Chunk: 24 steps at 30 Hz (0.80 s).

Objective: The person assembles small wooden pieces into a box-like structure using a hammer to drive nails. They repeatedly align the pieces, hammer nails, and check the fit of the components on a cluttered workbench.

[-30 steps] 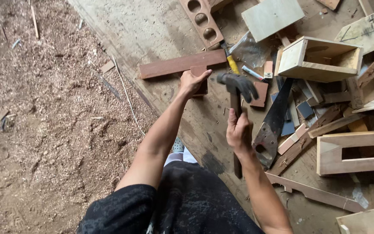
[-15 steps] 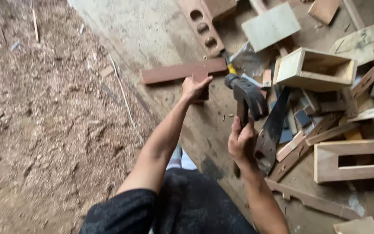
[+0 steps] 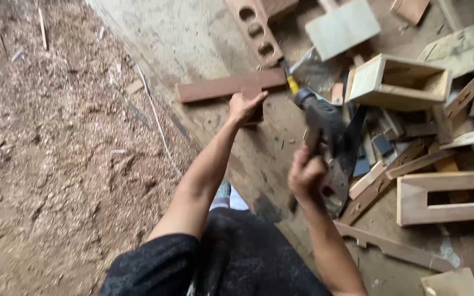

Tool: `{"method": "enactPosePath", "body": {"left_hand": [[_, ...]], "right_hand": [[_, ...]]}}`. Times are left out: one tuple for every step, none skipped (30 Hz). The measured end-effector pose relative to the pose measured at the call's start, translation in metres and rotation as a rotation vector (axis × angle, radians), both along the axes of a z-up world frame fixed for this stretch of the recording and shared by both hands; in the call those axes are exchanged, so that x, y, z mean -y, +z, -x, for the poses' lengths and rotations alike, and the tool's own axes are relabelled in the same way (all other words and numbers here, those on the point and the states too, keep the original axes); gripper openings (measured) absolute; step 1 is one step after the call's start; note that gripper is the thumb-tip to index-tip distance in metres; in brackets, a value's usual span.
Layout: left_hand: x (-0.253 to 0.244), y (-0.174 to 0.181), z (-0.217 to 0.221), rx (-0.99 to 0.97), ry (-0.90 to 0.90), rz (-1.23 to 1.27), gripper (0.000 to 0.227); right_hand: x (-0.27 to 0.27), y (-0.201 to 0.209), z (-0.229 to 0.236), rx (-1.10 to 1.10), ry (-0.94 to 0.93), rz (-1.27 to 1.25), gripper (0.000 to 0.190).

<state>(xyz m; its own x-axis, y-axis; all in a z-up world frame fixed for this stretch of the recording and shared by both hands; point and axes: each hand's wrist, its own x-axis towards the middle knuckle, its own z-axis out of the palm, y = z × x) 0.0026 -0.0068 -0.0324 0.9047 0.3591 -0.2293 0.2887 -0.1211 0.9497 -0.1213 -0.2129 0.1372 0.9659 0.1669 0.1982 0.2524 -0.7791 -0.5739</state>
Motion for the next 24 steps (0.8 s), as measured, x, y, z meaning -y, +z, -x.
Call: {"method": "enactPosePath", "body": {"left_hand": [[0.004, 0.000, 0.013, -0.057, 0.002, 0.059, 0.074], [0.003, 0.004, 0.009, -0.087, 0.006, 0.113, 0.074], [0.002, 0.009, 0.003, -0.117, 0.010, 0.167, 0.073], [0.001, 0.011, 0.005, -0.109, 0.014, 0.121, 0.072], [0.000, 0.012, 0.007, -0.101, 0.018, 0.075, 0.071], [0.000, 0.013, 0.000, -0.081, 0.024, 0.029, 0.071], [0.000, 0.014, -0.009, -0.076, 0.024, 0.045, 0.071], [0.002, 0.011, 0.001, -0.100, 0.034, 0.071, 0.071], [0.004, 0.009, 0.011, -0.123, 0.045, 0.096, 0.071], [0.004, 0.009, 0.007, -0.085, 0.041, 0.077, 0.072], [0.004, 0.011, 0.005, -0.046, 0.037, 0.058, 0.072], [0.002, 0.014, 0.000, -0.004, 0.043, 0.040, 0.072], [-0.001, 0.019, -0.008, -0.042, 0.054, 0.069, 0.072], [0.001, 0.019, -0.001, -0.107, 0.056, 0.103, 0.071], [0.003, 0.020, 0.008, -0.172, 0.059, 0.137, 0.071], [0.001, 0.024, 0.006, -0.164, 0.046, 0.161, 0.069], [0.000, 0.028, 0.006, -0.155, 0.032, 0.184, 0.067], [-0.001, 0.032, 0.007, -0.149, 0.012, 0.206, 0.066], [-0.001, 0.036, 0.006, -0.125, 0.010, 0.175, 0.065], [-0.002, 0.037, 0.008, -0.102, 0.006, 0.142, 0.063], [-0.002, 0.039, 0.010, -0.080, 0.002, 0.109, 0.062], [-0.003, 0.040, 0.008, -0.052, 0.017, 0.126, 0.062], [-0.004, 0.040, 0.006, -0.024, 0.032, 0.143, 0.061], [-0.001, 0.038, 0.009, -0.004, 0.046, 0.165, 0.061]], "right_hand": [[-0.005, -0.010, 0.007, -0.070, 0.003, 0.036, 0.036], [-0.011, -0.018, 0.000, -0.113, 0.009, 0.067, 0.036], [-0.013, -0.023, -0.007, -0.156, 0.016, 0.098, 0.037], [-0.014, -0.024, -0.007, -0.163, 0.018, 0.057, 0.035], [-0.012, -0.023, -0.007, -0.169, 0.020, 0.016, 0.035], [-0.006, -0.018, -0.013, -0.164, 0.025, -0.024, 0.034], [-0.002, -0.013, -0.019, -0.071, -0.008, -0.014, 0.035], [0.004, -0.004, -0.013, -0.007, -0.033, 0.006, 0.038], [0.011, 0.005, -0.005, 0.058, -0.056, 0.025, 0.041], [0.017, 0.012, -0.004, 0.136, -0.024, 0.018, 0.042], [0.024, 0.018, -0.002, 0.214, 0.007, 0.011, 0.044], [0.025, 0.020, -0.004, 0.295, 0.049, 0.004, 0.045], [0.022, 0.016, -0.009, 0.304, 0.048, -0.040, 0.046], [0.020, 0.009, 0.000, 0.286, 0.038, -0.076, 0.046], [0.018, -0.001, 0.007, 0.268, 0.028, -0.113, 0.046], [0.004, -0.018, 0.003, 0.133, 0.019, -0.141, 0.050], [-0.006, -0.030, 0.000, -0.003, 0.013, -0.166, 0.055], [-0.009, -0.038, -0.004, -0.136, -0.010, -0.158, 0.044], [-0.013, -0.044, -0.011, -0.270, -0.034, -0.150, 0.033], [-0.014, -0.046, -0.013, -0.404, -0.060, -0.144, 0.024], [-0.010, -0.043, -0.012, -0.302, -0.047, -0.131, 0.028], [-0.004, -0.036, -0.015, -0.198, -0.025, -0.116, 0.033], [0.001, -0.028, -0.016, -0.095, -0.004, -0.100, 0.038], [0.010, -0.019, -0.010, 0.028, 0.023, -0.088, 0.040]]}}
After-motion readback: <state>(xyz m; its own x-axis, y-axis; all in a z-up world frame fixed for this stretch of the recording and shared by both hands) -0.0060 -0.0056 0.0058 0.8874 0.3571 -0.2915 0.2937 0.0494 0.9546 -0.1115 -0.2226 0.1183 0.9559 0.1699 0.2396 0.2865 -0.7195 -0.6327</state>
